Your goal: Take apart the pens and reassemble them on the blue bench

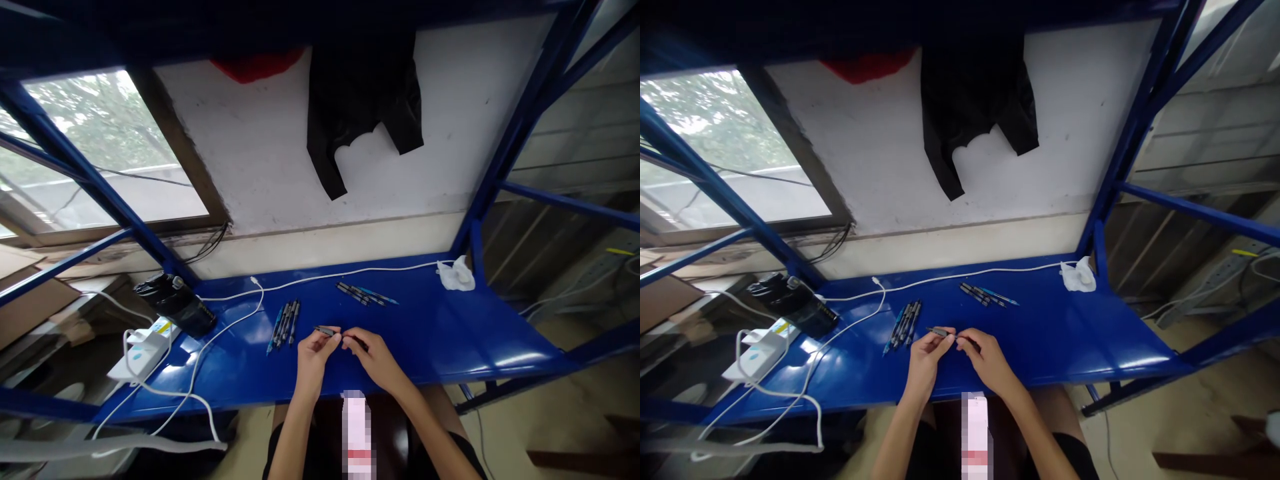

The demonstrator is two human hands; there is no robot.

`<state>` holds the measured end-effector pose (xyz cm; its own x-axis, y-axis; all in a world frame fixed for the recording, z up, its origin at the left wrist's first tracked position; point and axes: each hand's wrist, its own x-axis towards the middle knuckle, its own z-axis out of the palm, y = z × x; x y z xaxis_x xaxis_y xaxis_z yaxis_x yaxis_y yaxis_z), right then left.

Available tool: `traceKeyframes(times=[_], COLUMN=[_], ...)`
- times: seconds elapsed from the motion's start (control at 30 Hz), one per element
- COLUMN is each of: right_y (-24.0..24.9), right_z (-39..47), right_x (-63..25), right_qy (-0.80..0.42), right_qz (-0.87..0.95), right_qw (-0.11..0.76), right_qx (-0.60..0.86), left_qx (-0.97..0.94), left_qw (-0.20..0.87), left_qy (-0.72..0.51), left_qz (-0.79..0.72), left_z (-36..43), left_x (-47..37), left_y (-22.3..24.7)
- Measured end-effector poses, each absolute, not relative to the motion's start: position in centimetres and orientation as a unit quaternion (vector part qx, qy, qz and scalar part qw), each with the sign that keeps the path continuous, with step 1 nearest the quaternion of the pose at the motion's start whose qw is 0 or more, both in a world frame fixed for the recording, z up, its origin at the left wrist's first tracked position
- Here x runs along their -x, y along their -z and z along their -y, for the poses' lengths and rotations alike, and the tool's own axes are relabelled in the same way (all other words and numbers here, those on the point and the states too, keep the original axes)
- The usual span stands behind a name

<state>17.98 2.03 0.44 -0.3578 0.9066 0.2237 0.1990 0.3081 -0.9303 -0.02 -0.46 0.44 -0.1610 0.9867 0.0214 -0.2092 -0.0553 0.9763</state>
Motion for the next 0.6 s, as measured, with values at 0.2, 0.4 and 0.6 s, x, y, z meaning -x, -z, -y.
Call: traceKeyframes(times=[0.2, 0.4, 0.6], right_y=[-0.4, -0.6, 3.5], right_z=[-1.9, -1.7, 4.5], right_x=[-18.0, -17.7, -18.8], right_qy=[-0.418, -0.412, -0.254], right_qz=[0.701, 0.704, 0.701], right_qw=[0.406, 0.409, 0.506], right_qx=[0.411, 0.409, 0.434], left_qx=[-0.408, -0.39, -0.318], left_qw=[0.496, 0.525, 0.563], left_qy=[-0.605, -0.614, -0.657], left_qz=[-0.471, -0.442, -0.387], left_z=[0.3, 0.5, 0.6], left_x=[0.3, 0.2, -0.1], left_y=[0.2, -0.3, -0.8])
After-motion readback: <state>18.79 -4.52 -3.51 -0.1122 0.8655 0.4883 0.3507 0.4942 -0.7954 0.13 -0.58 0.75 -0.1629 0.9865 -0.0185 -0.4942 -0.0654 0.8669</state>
